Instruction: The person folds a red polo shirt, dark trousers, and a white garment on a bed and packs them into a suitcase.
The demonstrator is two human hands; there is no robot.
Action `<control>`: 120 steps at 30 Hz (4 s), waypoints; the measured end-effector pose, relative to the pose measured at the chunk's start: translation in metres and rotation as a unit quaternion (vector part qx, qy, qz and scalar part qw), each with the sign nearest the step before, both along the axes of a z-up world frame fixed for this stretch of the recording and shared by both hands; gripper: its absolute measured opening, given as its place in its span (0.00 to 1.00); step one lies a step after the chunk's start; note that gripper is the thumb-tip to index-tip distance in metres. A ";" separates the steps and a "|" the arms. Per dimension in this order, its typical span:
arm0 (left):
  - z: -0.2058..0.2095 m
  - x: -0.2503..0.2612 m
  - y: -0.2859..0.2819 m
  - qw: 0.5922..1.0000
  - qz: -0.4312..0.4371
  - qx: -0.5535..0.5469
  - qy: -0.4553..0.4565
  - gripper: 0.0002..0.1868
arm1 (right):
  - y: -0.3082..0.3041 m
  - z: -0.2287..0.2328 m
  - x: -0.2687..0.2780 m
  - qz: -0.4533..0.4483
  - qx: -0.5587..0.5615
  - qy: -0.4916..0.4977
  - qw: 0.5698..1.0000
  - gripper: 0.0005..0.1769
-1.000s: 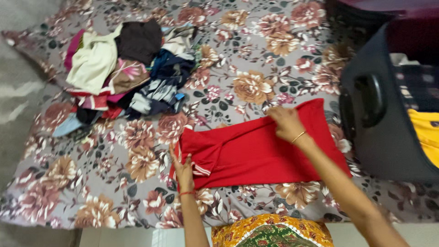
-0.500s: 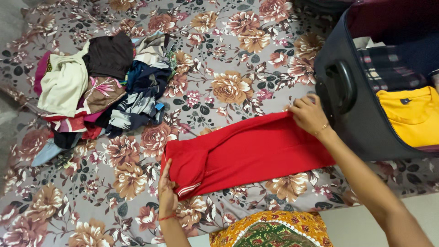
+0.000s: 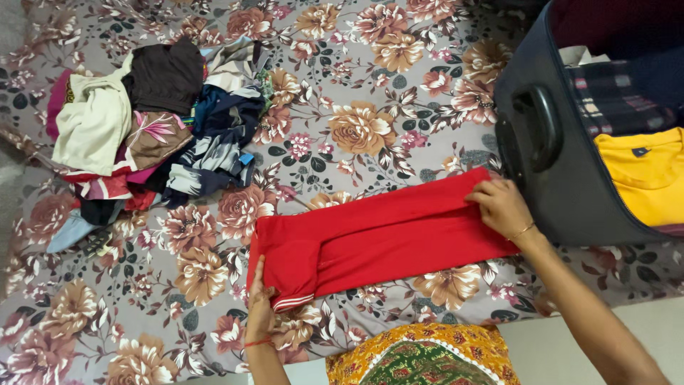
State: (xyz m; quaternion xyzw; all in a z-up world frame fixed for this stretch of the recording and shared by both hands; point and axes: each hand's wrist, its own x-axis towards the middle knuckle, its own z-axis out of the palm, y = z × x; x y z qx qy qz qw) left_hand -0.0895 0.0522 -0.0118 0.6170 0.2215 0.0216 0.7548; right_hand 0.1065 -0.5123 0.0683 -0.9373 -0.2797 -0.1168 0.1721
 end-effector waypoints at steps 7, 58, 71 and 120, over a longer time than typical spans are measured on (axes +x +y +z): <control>0.023 0.012 -0.001 0.832 -0.014 0.534 0.151 0.30 | -0.014 -0.024 0.002 -0.035 0.083 0.032 0.995 0.15; 0.036 0.085 -0.218 0.835 -0.240 0.452 -0.204 0.28 | -0.006 -0.023 0.019 -0.235 0.258 0.287 0.892 0.24; 0.013 0.059 -0.165 0.974 -0.059 -0.206 -0.069 0.39 | 0.245 0.016 -0.034 -0.056 0.090 0.210 0.972 0.20; 0.045 0.096 -0.235 0.939 -0.259 -0.207 -0.093 0.39 | 0.039 -0.009 0.022 -0.135 0.411 0.257 0.864 0.17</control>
